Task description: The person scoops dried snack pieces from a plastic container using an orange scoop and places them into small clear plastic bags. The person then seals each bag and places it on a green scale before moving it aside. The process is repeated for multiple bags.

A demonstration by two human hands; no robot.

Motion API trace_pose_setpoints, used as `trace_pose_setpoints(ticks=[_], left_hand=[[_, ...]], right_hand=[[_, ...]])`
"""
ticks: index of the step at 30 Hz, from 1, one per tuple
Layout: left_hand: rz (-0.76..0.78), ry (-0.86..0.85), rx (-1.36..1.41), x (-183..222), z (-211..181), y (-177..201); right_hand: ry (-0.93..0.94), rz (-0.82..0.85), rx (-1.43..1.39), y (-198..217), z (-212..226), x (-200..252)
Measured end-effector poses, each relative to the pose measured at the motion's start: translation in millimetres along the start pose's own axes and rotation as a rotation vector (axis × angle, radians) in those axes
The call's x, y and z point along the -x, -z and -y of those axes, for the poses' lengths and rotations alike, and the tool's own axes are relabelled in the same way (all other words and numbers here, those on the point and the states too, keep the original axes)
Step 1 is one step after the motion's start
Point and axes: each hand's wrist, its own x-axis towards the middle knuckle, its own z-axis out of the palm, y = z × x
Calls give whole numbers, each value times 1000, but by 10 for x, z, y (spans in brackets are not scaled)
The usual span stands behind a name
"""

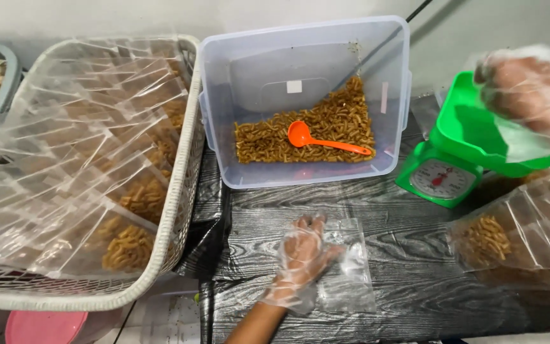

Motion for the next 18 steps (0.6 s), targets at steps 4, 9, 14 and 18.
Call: trace_pose_setpoints(ticks=[4,9,14,18], left_hand=[[-17,-13,-113,107,-131,-382],[380,24,86,14,-467,-23],[-87,-415,754,78,-243,-150],[64,-117,79,201,-467,440]], right_hand=[[409,-121,539,32,653,-32],[546,312,-623,-633,1214,-229],[890,132,-829,-872,1835,594],[-28,412,18,-1003,1944,1172]])
